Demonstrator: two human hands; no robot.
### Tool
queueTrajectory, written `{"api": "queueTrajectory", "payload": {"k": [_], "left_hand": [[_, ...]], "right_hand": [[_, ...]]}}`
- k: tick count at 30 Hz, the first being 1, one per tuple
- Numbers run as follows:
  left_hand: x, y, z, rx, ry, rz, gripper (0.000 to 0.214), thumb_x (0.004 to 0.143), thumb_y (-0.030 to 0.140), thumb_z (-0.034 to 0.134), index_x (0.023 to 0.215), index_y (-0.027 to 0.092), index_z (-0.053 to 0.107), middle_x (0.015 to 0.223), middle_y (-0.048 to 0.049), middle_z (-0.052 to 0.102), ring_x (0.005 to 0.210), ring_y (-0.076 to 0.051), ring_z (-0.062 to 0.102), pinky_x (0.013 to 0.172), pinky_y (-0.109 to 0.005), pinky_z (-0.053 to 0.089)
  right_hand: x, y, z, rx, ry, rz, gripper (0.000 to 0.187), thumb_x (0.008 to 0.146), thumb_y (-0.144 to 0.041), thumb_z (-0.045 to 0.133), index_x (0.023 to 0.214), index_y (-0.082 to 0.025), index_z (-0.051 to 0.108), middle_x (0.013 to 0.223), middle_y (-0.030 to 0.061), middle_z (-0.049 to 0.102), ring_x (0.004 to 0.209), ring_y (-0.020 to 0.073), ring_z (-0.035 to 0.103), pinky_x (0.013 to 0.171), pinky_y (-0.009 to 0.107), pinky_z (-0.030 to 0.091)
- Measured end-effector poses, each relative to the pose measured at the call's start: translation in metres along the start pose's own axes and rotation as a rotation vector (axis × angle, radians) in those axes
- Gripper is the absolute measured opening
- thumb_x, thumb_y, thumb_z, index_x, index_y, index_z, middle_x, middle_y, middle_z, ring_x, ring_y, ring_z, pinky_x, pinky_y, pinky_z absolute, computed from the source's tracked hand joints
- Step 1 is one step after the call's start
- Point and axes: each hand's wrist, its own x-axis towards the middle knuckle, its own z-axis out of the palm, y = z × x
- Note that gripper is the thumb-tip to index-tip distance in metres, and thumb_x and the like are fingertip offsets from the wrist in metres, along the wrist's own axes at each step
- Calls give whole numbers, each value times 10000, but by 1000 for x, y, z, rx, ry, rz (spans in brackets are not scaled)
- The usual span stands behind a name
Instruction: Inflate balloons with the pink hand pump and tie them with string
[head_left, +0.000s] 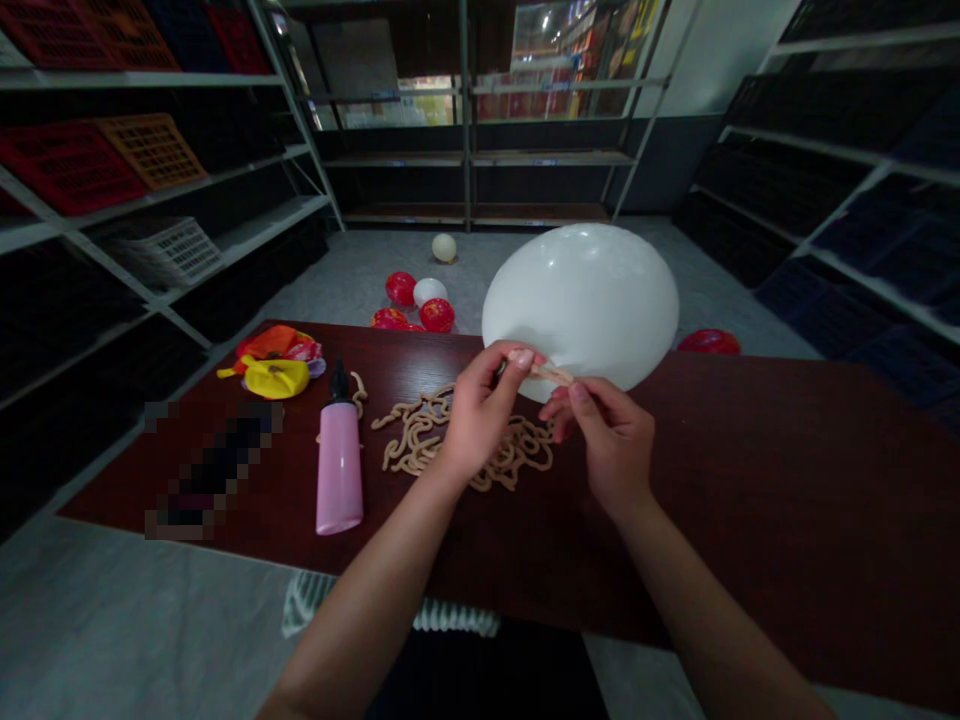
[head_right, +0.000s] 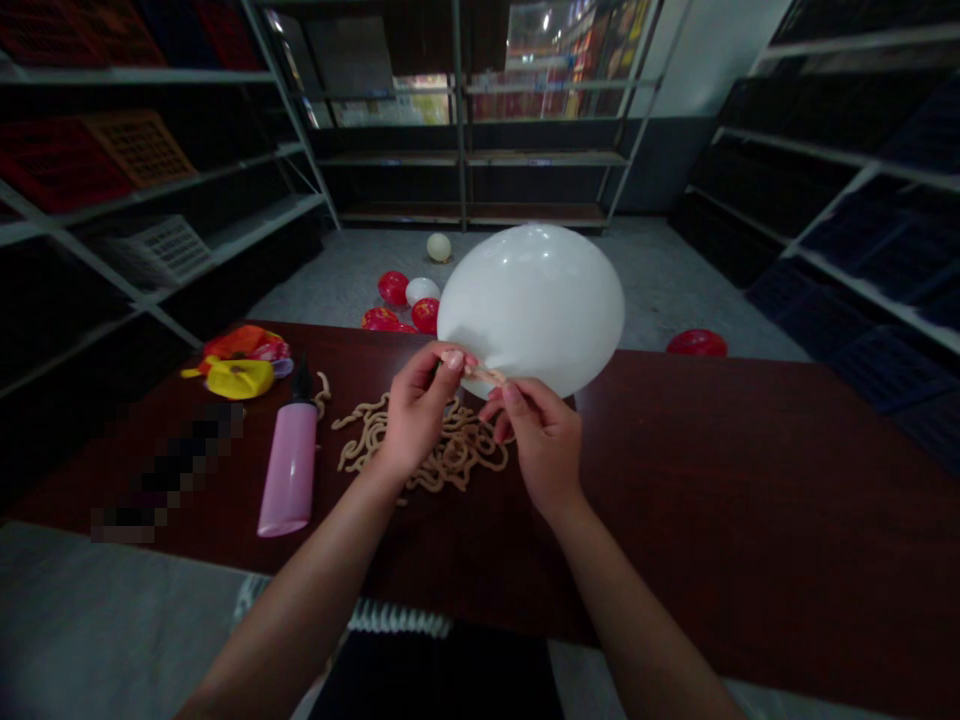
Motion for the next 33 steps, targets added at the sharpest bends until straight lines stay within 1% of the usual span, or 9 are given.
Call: {"api": "queueTrajectory", "payload": {"k": [3,5,10,12,16,20,23,29,33], "left_hand": [[1,-4,0,-183,106,-115,315,932,466,551,820,186,641,637,19,474,559,-95,424,530,-216,350],[3,-5,0,-356,182,-192,323,914,487,574,795,189,609,594,39,410,498,-79,359,476,-202,293],[7,-3,-3,-591,321,-298,271,924,408,586,768,188,568,535,66,300,440,-68,282,438,-182,247],[8,-1,-5,-646,366,-344,258,942,379,562,772,186,566,523,73,265,422,-67,256,428,-179,239],[12,0,-10,-732,425,-452,264,965,350,524,767,176,549,521,78,257,405,-63,243,415,-176,234],[18,0,-16,-833,506,-517,280,989,293,478,742,167,514,494,92,195,374,-59,165,387,-180,186],[20,1,-19,-878,514,-517,296,1008,274,434,740,164,495,491,95,181,369,-58,139,379,-187,157],[16,5,-15,-849,436,-451,290,986,331,486,753,160,505,521,81,297,376,-47,196,388,-183,196],[18,4,-17,-868,473,-483,274,983,317,493,762,156,503,525,83,324,371,-42,212,382,-181,190]], "right_hand": [[-4,-1,-1,-101,-99,-27,254,917,-399,569,779,-203,653,675,-8,675,474,86,557,470,228,447],[-7,0,-3,-202,-162,-62,252,922,-384,564,765,-207,650,657,-14,659,499,90,569,491,224,451],[-11,4,-3,-349,-228,-126,231,921,-342,560,752,-213,648,609,-30,636,515,92,583,523,215,454],[-11,5,-2,-373,-244,-139,224,921,-332,557,753,-216,649,597,-36,632,509,92,580,529,215,452],[-10,5,-1,-402,-267,-140,239,921,-338,550,738,-220,648,573,-40,622,506,96,579,537,214,447],[-8,4,-1,-448,-289,-157,267,922,-345,539,711,-223,649,555,-42,630,513,100,592,551,213,444],[-7,3,-1,-448,-282,-152,272,919,-351,538,705,-224,649,557,-42,637,523,102,599,557,213,448],[-5,6,-2,-363,-243,-61,286,918,-389,544,705,-219,630,557,-38,607,500,104,572,521,223,448],[-3,6,-3,-344,-223,-61,301,903,-386,566,671,-208,638,523,-33,598,479,108,560,518,233,448]]}}
